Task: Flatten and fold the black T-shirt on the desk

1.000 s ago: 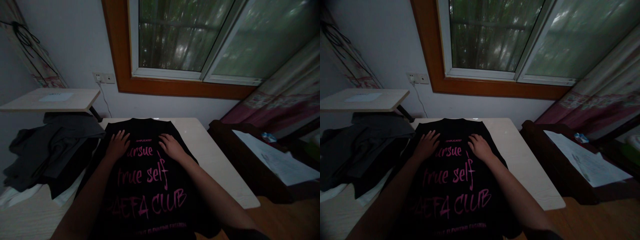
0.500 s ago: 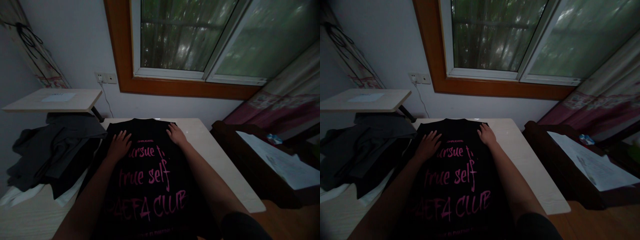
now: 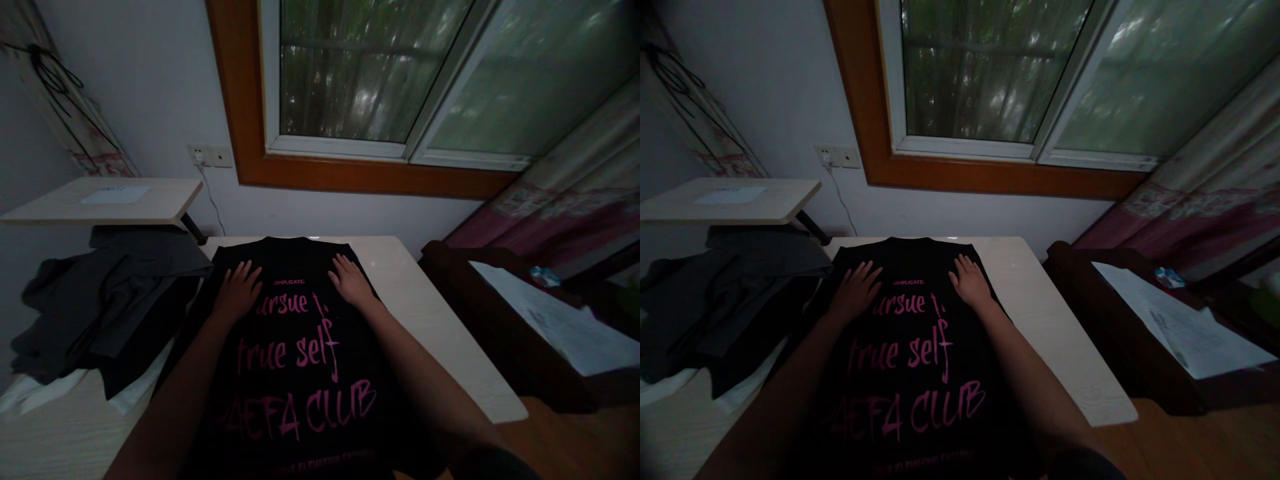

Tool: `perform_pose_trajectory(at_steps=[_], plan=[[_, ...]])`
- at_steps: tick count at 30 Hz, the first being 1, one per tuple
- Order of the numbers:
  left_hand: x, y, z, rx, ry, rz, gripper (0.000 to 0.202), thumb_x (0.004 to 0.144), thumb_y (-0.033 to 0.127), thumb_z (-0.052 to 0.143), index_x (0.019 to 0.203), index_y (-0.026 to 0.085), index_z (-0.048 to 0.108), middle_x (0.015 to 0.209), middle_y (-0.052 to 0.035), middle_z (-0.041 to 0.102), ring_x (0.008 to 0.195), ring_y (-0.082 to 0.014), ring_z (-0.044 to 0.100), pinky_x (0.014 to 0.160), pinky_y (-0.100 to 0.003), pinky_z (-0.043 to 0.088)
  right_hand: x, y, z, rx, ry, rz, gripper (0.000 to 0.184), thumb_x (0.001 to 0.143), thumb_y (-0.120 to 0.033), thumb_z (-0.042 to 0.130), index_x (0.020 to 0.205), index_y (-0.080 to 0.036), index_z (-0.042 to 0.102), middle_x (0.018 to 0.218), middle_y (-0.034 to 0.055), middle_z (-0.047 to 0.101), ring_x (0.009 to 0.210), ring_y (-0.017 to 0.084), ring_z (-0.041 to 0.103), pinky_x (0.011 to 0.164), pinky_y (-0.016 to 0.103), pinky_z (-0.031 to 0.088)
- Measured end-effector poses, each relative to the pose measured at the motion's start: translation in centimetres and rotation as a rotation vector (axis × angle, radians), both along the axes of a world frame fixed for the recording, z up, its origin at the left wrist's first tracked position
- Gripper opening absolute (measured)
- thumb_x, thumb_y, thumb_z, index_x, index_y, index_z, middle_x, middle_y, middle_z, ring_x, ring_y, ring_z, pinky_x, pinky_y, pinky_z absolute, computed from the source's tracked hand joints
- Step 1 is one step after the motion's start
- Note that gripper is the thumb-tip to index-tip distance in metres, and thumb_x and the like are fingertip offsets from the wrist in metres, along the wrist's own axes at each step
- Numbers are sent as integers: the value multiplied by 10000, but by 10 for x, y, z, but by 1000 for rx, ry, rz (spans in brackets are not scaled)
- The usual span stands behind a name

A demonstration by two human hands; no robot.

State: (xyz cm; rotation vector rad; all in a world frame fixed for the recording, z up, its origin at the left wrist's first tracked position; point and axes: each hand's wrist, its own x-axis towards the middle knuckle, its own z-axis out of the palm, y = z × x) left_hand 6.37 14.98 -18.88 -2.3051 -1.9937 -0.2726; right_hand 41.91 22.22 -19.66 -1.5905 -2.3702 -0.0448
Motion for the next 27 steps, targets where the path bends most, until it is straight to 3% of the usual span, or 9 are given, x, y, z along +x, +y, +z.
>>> perform_pose_trajectory(at_steps=[13, 19, 27], plan=[[1, -1, 0, 2, 6, -4, 543, 1033, 466, 328, 1524, 270, 452, 1635, -91, 350, 1533, -293, 267, 1228, -558, 227, 23, -71, 3, 21, -10, 68, 554, 1062, -436, 430, 1521, -127, 458, 1611, 144, 351, 1505, 296, 302, 1226, 508, 309], [1, -1, -1, -4, 24, -11, 558, 1035, 470, 315, 1540, 260, 427, 1644, -106, 325, 1540, -298, 246, 1223, -569, 225, 27, -80, 6, 16, -19, 116, 528, 1057, -437, 460, 1538, -220, 448, 1630, 104, 321, 1515, 307, 273, 1212, 542, 322], [-2, -14, 1, -44, 50, -49, 588, 1035, 489, 311, 1566, 245, 377, 1672, -92, 250, 1553, -302, 203, 1223, -583, 211, 28, -79, 7, -1, -44, 124, 534, 1056, -442, 466, 1547, -233, 436, 1643, 99, 292, 1527, 309, 238, 1216, 544, 308]])
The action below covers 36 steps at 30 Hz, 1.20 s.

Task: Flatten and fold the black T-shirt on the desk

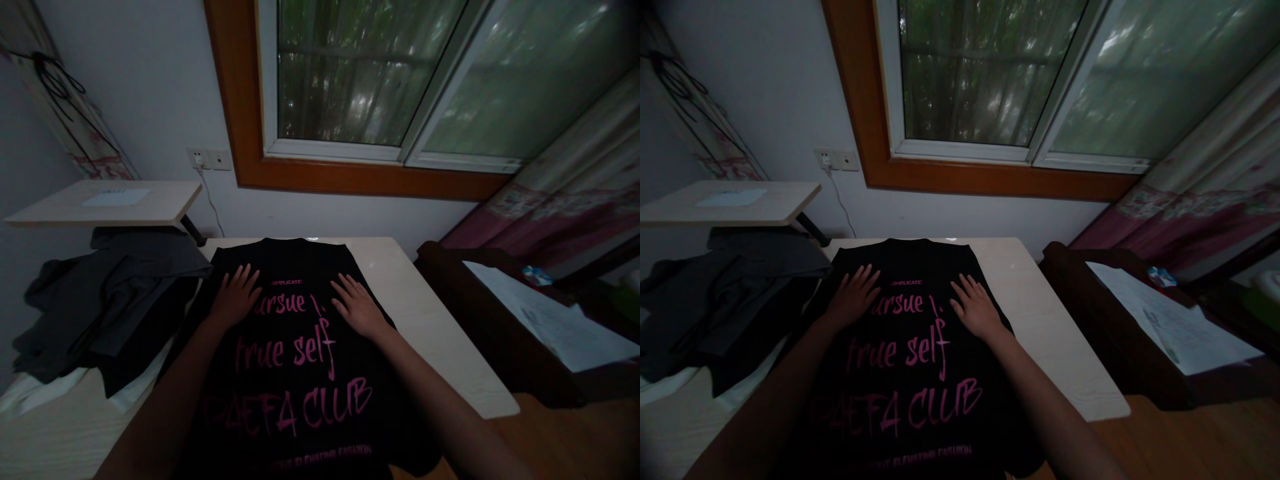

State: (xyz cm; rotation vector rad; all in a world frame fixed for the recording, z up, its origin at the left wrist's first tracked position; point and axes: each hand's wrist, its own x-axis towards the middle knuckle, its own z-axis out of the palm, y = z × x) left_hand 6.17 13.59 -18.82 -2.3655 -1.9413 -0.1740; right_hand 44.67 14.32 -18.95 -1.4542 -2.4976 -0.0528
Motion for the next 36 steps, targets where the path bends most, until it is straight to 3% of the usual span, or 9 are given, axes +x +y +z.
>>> perform_pose_trajectory(at_steps=[10, 18, 23, 26, 29, 32, 36], plan=[[-6, -55, -1, -9, -9, -89, 640, 1020, 543, 331, 1577, 230, 352, 1664, -63, 265, 1560, -259, 181, 1254, -542, 185, 1, 0, -1, 14, 4, 2, 520, 1050, -435, 478, 1542, -270, 442, 1637, 76, 312, 1520, 312, 259, 1204, 562, 322], [-5, -100, -4, 41, 4, -116, 631, 1021, 489, 361, 1569, 178, 365, 1654, -69, 273, 1548, -260, 226, 1257, -517, 235, 0, -1, 0, 19, 2, 5, 518, 1054, -438, 471, 1539, -257, 448, 1638, 72, 314, 1519, 306, 262, 1215, 537, 308], [-11, -119, 2, 31, -18, -176, 575, 1015, 462, 399, 1546, 243, 415, 1632, -44, 331, 1516, -246, 316, 1240, -488, 301, 0, -2, 1, 16, 7, 4, 518, 1051, -426, 480, 1539, -256, 448, 1636, 76, 317, 1515, 308, 273, 1212, 537, 317], [-28, -123, 8, -7, -57, -229, 519, 1019, 460, 399, 1511, 305, 462, 1584, 8, 431, 1457, -210, 427, 1189, -436, 399, 0, -2, 2, 17, 2, 1, 518, 1052, -424, 480, 1539, -250, 450, 1634, 79, 320, 1514, 307, 276, 1216, 528, 313], [-55, -120, 13, 25, -105, -171, 480, 1014, 399, 402, 1478, 326, 502, 1525, 17, 518, 1360, -195, 543, 1128, -399, 469, 0, -2, 2, 19, -4, -5, 509, 1055, -421, 476, 1531, -241, 463, 1632, 83, 325, 1513, 305, 278, 1219, 521, 310], [-84, -116, 12, 89, -123, -116, 519, 982, 336, 424, 1492, 261, 492, 1515, -28, 534, 1367, -226, 533, 1160, -434, 436, -1, -2, 2, 18, -7, -10, 496, 1058, -418, 476, 1522, -242, 476, 1631, 81, 329, 1512, 305, 279, 1217, 521, 309], [-114, -118, 0, 134, -108, -68, 536, 956, 301, 447, 1479, 201, 510, 1498, -80, 550, 1354, -259, 539, 1160, -472, 430, -1, -2, 1, 14, -4, -12, 495, 1058, -416, 475, 1522, -243, 477, 1630, 78, 331, 1512, 304, 280, 1218, 517, 308]])
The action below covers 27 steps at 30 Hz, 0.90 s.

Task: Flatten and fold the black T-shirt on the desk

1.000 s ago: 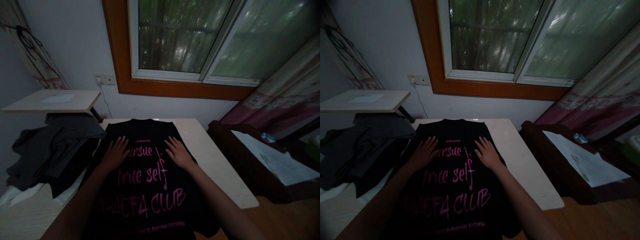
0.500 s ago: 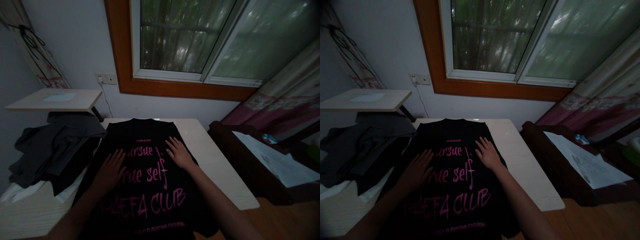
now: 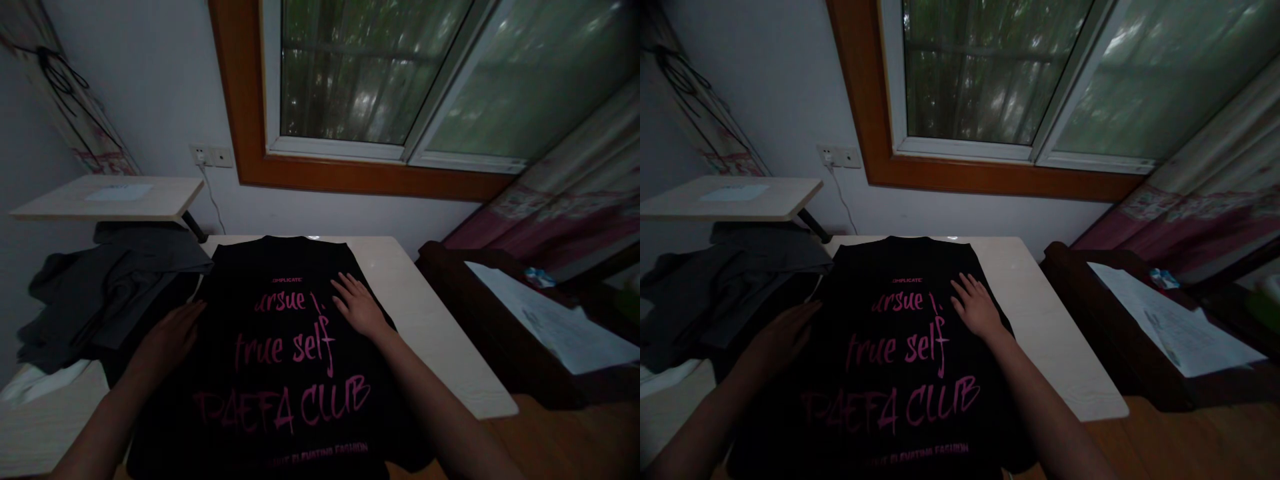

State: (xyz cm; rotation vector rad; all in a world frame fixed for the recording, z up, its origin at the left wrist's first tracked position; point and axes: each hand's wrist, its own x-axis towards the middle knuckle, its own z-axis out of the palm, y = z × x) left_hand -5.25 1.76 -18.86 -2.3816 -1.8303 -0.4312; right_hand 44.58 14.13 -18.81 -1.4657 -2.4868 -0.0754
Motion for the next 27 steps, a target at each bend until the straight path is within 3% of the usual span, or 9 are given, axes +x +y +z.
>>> perform_pose_trajectory(at_steps=[4, 10, 14, 17, 22, 27], plan=[[-13, -11, -7, 9, 26, -50, 516, 940, 286, 477, 1447, 226, 553, 1487, -61, 563, 1341, -275, 543, 1146, -479, 441, 1, 1, -2, 5, 15, 1, 495, 1057, -421, 475, 1520, -247, 481, 1628, 73, 335, 1510, 302, 286, 1218, 514, 309], [-12, -12, 1, -15, -30, 21, 431, 959, 364, 490, 1343, 234, 636, 1300, -57, 696, 1223, -270, 600, 1033, -417, 515, 1, 1, -2, 7, 48, 7, 485, 1051, -414, 481, 1502, -235, 504, 1609, 81, 373, 1498, 301, 308, 1212, 517, 314], [-11, 7, 0, 32, -69, 118, 433, 971, 398, 448, 1290, 193, 656, 1336, -103, 656, 1233, -288, 591, 1083, -443, 468, 4, 4, 3, 53, 126, -30, 398, 1049, -343, 459, 1386, -198, 614, 1501, 85, 518, 1412, 276, 424, 1186, 459, 360], [-7, 28, -2, 46, -100, 199, 445, 969, 383, 417, 1284, 166, 645, 1339, -134, 634, 1211, -295, 604, 1091, -451, 456, 11, 9, 11, 104, 157, -163, 350, 1036, -274, 454, 1316, -192, 649, 1391, 96, 594, 1272, 270, 521, 1123, 422, 414], [4, 58, 4, -28, -99, 307, 478, 944, 351, 428, 1339, 137, 589, 1238, -155, 654, 1140, -298, 634, 1037, -426, 482, 26, 20, 20, 75, 36, -450, 404, 1018, -300, 505, 1400, -178, 558, 1259, 157, 611, 1125, 309, 579, 967, 411, 483], [11, 77, 6, -126, -105, 402, 526, 929, 332, 468, 1423, 158, 512, 1187, -154, 652, 1053, -295, 663, 953, -403, 513, 34, 26, 22, -96, 50, -519, 467, 1049, -375, 476, 1474, -186, 436, 1232, 145, 648, 1033, 278, 661, 829, 335, 509]])
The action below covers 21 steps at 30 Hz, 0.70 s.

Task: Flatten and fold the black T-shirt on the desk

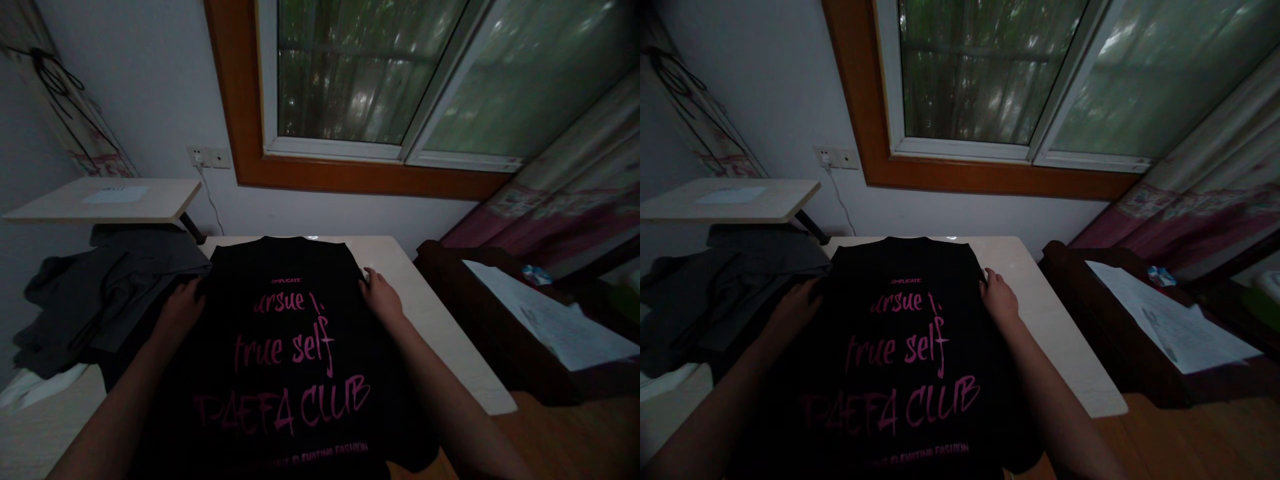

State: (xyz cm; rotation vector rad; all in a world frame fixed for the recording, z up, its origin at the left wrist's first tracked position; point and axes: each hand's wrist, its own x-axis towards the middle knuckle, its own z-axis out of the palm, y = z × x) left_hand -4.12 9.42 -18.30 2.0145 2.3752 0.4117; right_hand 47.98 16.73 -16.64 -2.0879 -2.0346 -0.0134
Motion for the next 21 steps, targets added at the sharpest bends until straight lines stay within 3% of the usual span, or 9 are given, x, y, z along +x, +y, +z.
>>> perform_pose_trajectory(at_steps=[6, 13, 21], plan=[[11, 1, -1, 29, 15, 4, 496, 942, 238, 437, 1426, 169, 519, 1163, -146, 643, 1061, -276, 634, 966, -386, 487, -4, -6, 2, -52, -118, 49, 456, 1085, -381, 396, 1516, -242, 346, 1203, 119, 677, 926, 260, 701, 732, 316, 500], [30, 2, 3, 40, 155, -30, 575, 917, 95, 382, 1448, 243, 546, 1127, -153, 566, 1016, -289, 560, 939, -401, 463, -9, -4, 0, -15, -219, 81, 412, 1093, -327, 343, 1497, -256, 384, 1189, 105, 658, 897, 250, 697, 710, 308, 505], [42, 30, 7, 48, 171, -38, 590, 863, 76, 386, 1411, 138, 596, 1100, -206, 585, 1056, -332, 537, 972, -444, 436, -8, 24, 6, -45, -188, 50, 409, 1096, -337, 323, 1483, -256, 430, 1231, 134, 637, 941, 255, 694, 735, 321, 515]])
